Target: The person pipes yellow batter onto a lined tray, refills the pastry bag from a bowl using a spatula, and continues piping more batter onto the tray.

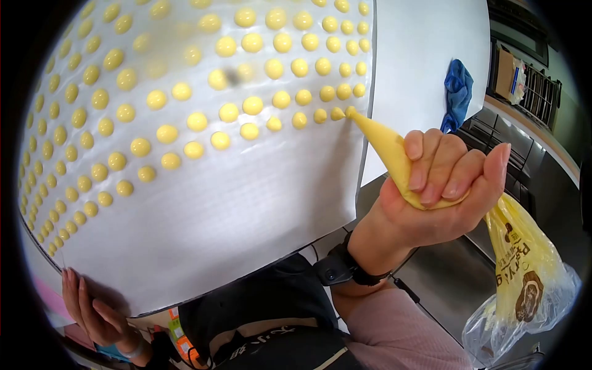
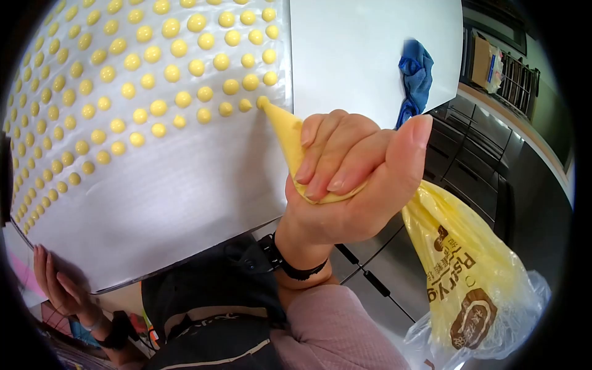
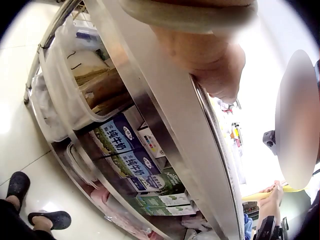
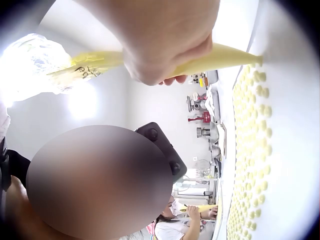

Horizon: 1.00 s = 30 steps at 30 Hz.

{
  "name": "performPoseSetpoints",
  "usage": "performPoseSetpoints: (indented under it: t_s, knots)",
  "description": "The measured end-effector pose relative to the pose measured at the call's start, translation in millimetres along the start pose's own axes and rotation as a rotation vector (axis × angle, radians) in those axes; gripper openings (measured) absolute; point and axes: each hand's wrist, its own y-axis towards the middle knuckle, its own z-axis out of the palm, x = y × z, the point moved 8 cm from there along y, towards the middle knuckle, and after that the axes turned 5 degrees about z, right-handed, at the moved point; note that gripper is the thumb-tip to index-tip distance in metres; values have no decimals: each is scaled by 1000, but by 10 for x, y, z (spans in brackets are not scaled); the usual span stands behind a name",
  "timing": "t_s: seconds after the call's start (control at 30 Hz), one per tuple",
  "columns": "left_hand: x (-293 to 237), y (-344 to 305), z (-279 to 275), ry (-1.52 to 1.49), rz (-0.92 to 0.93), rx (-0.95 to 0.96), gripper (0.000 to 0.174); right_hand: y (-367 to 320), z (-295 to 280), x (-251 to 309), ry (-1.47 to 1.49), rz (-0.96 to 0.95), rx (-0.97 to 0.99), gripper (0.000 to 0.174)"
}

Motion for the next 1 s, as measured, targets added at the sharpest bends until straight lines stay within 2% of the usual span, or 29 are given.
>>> performPoseSetpoints:
  t_s: [0.1,0.23,0.43,0.53,0.6,0.63,0.7,0.8,0.83,0.9,1.0]
  knots:
    - [-2,-7,7,26,-6,8,29,12,-38,53,95,-80,-85,49]
    - [-18,5,9,27,-11,5,29,84,-123,75,131,-99,-105,50]
    - [-24,20,-5,5,2,-12,29,108,-114,22,4,-43,-26,50]
    - [-48,54,-2,-3,-8,13,29,91,-97,174,53,-92,62,51]
    - [-67,78,-26,-63,5,0,29,-16,-13,386,323,-148,126,48]
    - [-82,100,-45,-78,-1,-11,28,-73,-25,489,311,-146,145,39]
    - [-57,94,-74,-103,11,-30,26,-182,159,628,394,-119,280,26]
    - [-51,150,-135,-131,21,-111,24,-508,562,731,251,-202,372,19]
    - [-32,143,-141,-113,43,-103,24,-620,687,732,304,-206,396,18]
    - [40,146,-198,-181,42,-174,23,-839,1103,708,334,-120,594,20]
    - [116,105,-198,-210,26,-232,23,-1207,1594,529,321,-94,619,28]
